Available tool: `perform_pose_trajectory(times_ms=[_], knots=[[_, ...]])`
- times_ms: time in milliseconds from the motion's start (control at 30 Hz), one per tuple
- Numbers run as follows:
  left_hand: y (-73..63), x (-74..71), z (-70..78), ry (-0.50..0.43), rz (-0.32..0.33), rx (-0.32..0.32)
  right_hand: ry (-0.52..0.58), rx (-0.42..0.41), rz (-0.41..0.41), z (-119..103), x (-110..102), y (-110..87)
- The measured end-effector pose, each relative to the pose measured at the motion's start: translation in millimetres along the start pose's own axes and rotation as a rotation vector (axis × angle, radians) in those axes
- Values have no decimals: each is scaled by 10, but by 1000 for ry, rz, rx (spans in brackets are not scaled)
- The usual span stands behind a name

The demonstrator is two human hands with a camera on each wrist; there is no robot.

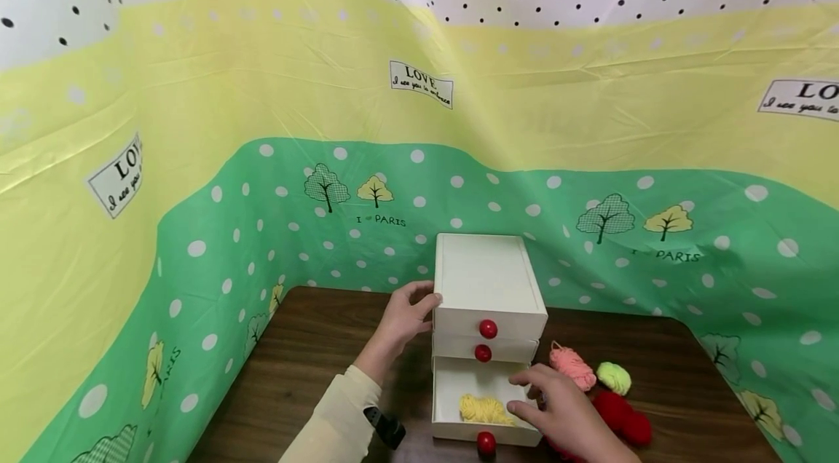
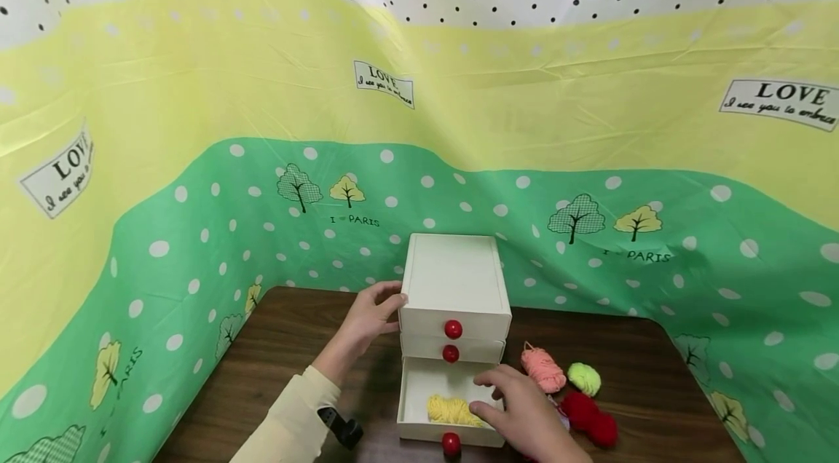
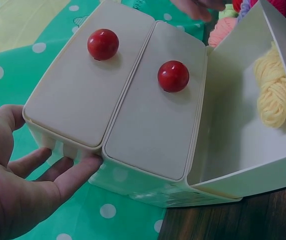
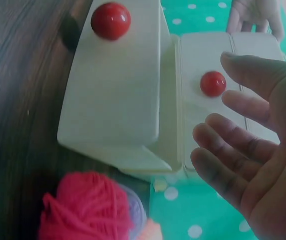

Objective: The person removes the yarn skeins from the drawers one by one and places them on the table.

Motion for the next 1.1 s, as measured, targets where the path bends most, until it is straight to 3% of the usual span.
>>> perform_pose_trajectory(times_ms=[467,1100], knots=[[0,-14,18,10,-5,0,-1,-98,-41,-143,297,140],[11,-23,-10,3,-9,1,-72,-69,-90,-73,511,316]])
Point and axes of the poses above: each hand's wrist, its own y-axis towards the middle knuckle, its own x-axis out of the palm, z = x × y, the point moved 1 cm from there along y, towards the middle knuckle, and after that the axes turned 12 degrees about x, right-handed, at the moved point
